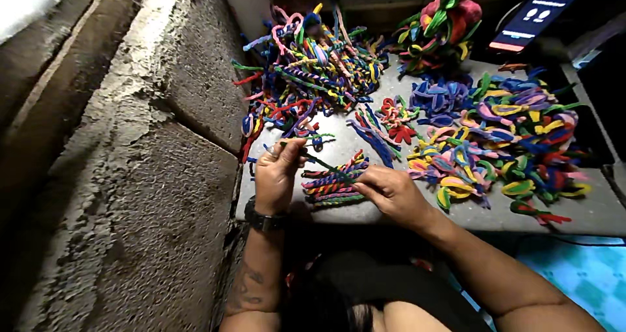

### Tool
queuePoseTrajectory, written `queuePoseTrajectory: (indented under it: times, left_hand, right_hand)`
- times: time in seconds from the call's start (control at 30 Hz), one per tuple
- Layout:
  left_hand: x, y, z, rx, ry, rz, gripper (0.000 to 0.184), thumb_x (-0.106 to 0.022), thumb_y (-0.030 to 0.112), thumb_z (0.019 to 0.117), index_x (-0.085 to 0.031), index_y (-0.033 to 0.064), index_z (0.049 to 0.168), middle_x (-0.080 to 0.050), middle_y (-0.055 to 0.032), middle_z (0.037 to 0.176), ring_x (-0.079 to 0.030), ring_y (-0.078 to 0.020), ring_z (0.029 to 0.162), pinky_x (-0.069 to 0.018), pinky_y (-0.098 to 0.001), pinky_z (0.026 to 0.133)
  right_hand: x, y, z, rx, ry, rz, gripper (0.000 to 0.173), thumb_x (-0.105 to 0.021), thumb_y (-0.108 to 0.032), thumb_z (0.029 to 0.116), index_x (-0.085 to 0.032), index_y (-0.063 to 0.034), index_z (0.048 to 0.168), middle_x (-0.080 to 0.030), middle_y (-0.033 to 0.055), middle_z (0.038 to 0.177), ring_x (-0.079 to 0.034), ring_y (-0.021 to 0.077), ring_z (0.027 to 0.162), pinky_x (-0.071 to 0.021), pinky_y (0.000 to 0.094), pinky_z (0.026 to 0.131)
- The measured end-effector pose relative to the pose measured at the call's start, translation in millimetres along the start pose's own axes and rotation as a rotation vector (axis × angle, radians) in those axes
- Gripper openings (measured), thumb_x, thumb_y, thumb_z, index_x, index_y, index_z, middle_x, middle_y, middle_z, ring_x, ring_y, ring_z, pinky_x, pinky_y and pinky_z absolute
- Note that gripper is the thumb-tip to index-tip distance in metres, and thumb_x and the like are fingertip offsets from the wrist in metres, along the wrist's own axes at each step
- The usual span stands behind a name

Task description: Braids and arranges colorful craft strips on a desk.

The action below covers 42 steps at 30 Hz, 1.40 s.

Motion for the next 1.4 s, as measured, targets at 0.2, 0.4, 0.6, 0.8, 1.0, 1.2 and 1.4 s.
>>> queuePoseTrajectory:
  times: [0.2, 0.4, 0.6, 0.8, 1.0, 1.2, 1.4]
  left_hand:
    - [39.1, 9.6, 8.9, -0.054, 0.193, 0.012, 0.02, -0.053, 0.022, 0.1071, -0.073, 0.019, 0.109, -0.071, 0.0107, 0.091, -0.064, 0.003, 0.073, -0.0535, -0.0119, 0.066]
    - [26.9, -7.4, -2.7, -0.078, 0.082, 0.175, 0.023, -0.052, 0.014, 0.1066, -0.072, 0.0108, 0.117, -0.075, 0.0067, 0.099, -0.069, -0.0019, 0.082, -0.0587, -0.0204, 0.078]
    - [46.8, -11.0, -10.1, -0.053, 0.121, 0.223, 0.024, -0.048, 0.012, 0.1078, -0.07, 0.0096, 0.117, -0.075, 0.0047, 0.099, -0.069, -0.0034, 0.083, -0.0581, -0.0211, 0.078]
    - [36.8, -21.5, -11.0, 0.034, 0.043, 0.335, 0.024, -0.05, 0.011, 0.1062, -0.067, 0.0044, 0.122, -0.073, 0.0024, 0.105, -0.07, -0.0052, 0.091, -0.0587, -0.0245, 0.083]
    - [49.5, -21.5, -14.5, 0.062, 0.088, 0.353, 0.024, -0.05, 0.012, 0.1068, -0.068, 0.0047, 0.121, -0.073, 0.0012, 0.104, -0.07, -0.0062, 0.09, -0.0584, -0.0244, 0.081]
    - [26.3, -28.3, -10.0, 0.155, 0.024, 0.257, 0.029, -0.048, 0.016, 0.1083, -0.062, 0.0096, 0.133, -0.072, 0.0046, 0.102, -0.067, -0.0008, 0.082, -0.0556, -0.0173, 0.071]
    - [7.5, -22.2, -3.5, 0.063, 0.023, 0.07, 0.016, -0.059, 0.022, 0.1044, -0.074, 0.0179, 0.108, -0.07, 0.0091, 0.085, -0.063, 0.0019, 0.07, -0.0544, -0.0152, 0.066]
  right_hand:
    - [52.5, 45.7, -10.4, -0.279, 0.095, -0.313, 0.022, -0.061, -0.016, 0.1008, -0.072, 0.0025, 0.095, -0.07, 0.0151, 0.088, -0.068, 0.0249, 0.075, -0.0574, 0.0441, 0.07]
    - [48.2, 83.9, 2.0, -0.488, -0.006, -0.453, 0.022, -0.061, -0.015, 0.1031, -0.071, 0.0046, 0.099, -0.071, 0.0223, 0.092, -0.07, 0.0389, 0.083, -0.0559, 0.0595, 0.077]
    - [37.9, 69.7, 32.2, -0.385, -0.031, -0.457, 0.026, -0.062, -0.02, 0.1025, -0.071, 0.0037, 0.111, -0.068, 0.0256, 0.104, -0.068, 0.0439, 0.089, -0.0546, 0.0634, 0.079]
    - [-24.9, 67.8, 101.1, -0.28, -0.269, -0.33, 0.022, -0.063, -0.014, 0.1002, -0.073, 0.0014, 0.111, -0.067, 0.0237, 0.109, -0.068, 0.0409, 0.098, -0.0546, 0.0591, 0.086]
    - [-45.0, 68.1, 124.6, -0.278, -0.293, -0.257, 0.018, -0.063, -0.011, 0.0989, -0.073, 0.0039, 0.105, -0.068, 0.0231, 0.107, -0.068, 0.0386, 0.101, -0.0535, 0.0569, 0.091]
    - [-28.8, 22.6, 97.6, -0.289, -0.176, 0.054, 0.012, -0.065, -0.013, 0.0989, -0.072, -0.003, 0.1, -0.072, 0.0074, 0.091, -0.068, 0.0132, 0.078, -0.0569, 0.0334, 0.075]
    - [-29.3, 8.8, 62.8, -0.175, -0.149, 0.044, 0.01, -0.066, -0.012, 0.0983, -0.07, -0.0038, 0.095, -0.068, 0.0058, 0.082, -0.064, 0.0108, 0.069, -0.0549, 0.0283, 0.066]
Point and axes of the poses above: each hand's wrist, its own z-axis towards the middle knuckle, its own x-axis out of the back of the hand, y = z × x, the point moved 7 cm from there along z, towards the middle knuckle
